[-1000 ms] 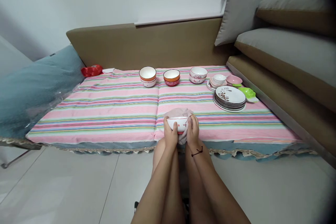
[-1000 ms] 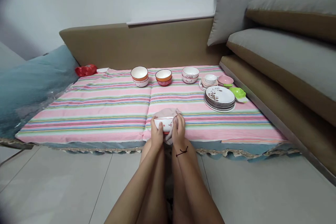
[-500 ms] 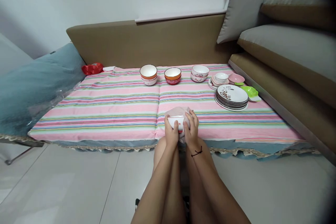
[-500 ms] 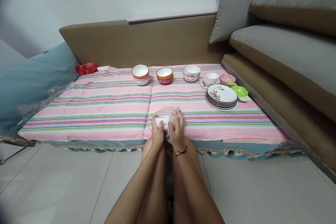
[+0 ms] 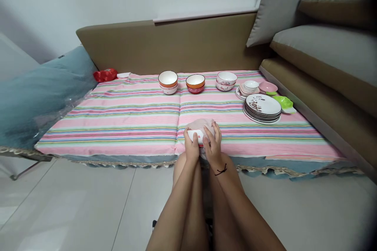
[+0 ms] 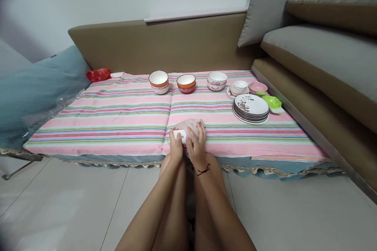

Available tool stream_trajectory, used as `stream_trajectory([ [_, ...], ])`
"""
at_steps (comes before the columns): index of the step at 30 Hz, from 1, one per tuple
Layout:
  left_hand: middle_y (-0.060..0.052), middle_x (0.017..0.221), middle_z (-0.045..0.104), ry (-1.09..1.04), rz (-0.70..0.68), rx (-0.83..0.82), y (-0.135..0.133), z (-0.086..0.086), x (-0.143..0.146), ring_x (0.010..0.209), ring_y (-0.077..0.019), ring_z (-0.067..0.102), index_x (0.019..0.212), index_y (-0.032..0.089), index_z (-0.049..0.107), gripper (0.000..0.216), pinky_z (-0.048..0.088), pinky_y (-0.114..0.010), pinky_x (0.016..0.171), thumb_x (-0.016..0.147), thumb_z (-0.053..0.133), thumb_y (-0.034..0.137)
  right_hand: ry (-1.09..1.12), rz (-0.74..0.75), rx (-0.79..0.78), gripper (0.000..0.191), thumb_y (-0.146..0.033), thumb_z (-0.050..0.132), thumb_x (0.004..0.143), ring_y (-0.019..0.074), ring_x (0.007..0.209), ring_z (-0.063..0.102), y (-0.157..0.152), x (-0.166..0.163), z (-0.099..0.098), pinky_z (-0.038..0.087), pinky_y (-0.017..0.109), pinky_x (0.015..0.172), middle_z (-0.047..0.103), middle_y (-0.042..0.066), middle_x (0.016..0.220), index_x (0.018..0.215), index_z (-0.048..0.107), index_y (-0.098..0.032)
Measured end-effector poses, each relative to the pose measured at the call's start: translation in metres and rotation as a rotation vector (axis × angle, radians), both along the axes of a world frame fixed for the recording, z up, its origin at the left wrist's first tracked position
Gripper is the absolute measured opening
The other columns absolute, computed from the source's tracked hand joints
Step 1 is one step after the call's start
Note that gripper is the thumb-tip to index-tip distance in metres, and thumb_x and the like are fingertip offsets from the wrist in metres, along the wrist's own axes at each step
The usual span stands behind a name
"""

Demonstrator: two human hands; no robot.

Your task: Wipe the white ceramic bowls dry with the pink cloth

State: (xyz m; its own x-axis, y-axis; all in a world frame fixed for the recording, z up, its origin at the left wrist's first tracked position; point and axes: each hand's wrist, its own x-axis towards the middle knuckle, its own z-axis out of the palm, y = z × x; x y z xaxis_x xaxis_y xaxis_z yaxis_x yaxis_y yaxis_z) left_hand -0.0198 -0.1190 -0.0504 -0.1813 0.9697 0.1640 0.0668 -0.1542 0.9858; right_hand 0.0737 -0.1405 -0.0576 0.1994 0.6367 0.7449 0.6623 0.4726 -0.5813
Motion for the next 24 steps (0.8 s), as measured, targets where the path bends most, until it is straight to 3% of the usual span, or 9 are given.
stream_trajectory([
  [4,-0.016,0.136,0.047,-0.001,-0.003,0.004,-0.0001,0.0002,0.0009,0.128,-0.0263,0.044,0.129,0.019,0.04,0.051,0.032,-0.044,0.11,0.089,0.044,0.049,-0.014,-0.007,0.008,0.043,-0.024,0.042,0.097,0.031,0.144,0.027,-0.0014,0.0007,-0.0015,0.031,0.063,0.112,0.03,0.009,0.154,0.14,0.046,-0.03],
  [11,-0.017,0.138,0.045,0.0,-0.011,-0.004,-0.0002,-0.0023,0.0005,0.131,-0.0266,0.042,0.131,0.018,0.038,0.052,0.03,-0.045,0.112,0.09,0.044,0.049,-0.064,-0.019,-0.007,0.038,-0.024,0.042,0.097,0.0326,0.145,0.023,-0.0053,-0.0006,0.0034,0.029,0.063,0.112,0.03,0.007,0.153,0.132,0.055,-0.03],
  [18,-0.014,0.134,0.049,-0.035,-0.028,-0.027,0.0016,-0.0058,-0.0002,0.132,-0.0262,0.043,0.131,0.02,0.039,0.053,0.032,-0.044,0.112,0.09,0.046,0.052,-0.132,-0.023,-0.003,0.036,-0.025,0.046,0.096,0.0345,0.145,0.02,-0.0046,-0.0008,0.0046,0.028,0.064,0.112,0.028,0.006,0.155,0.129,0.059,-0.031],
  [24,-0.014,0.143,0.04,-0.101,-0.074,-0.074,0.0058,-0.0073,-0.0039,0.138,-0.0256,0.036,0.134,0.021,0.037,0.058,0.029,-0.042,0.114,0.087,0.049,0.053,-0.178,-0.05,0.001,0.038,-0.026,0.046,0.095,0.0349,0.145,0.02,-0.0018,-0.0004,0.0026,0.03,0.063,0.111,0.026,0.006,0.155,0.132,0.056,-0.031],
])
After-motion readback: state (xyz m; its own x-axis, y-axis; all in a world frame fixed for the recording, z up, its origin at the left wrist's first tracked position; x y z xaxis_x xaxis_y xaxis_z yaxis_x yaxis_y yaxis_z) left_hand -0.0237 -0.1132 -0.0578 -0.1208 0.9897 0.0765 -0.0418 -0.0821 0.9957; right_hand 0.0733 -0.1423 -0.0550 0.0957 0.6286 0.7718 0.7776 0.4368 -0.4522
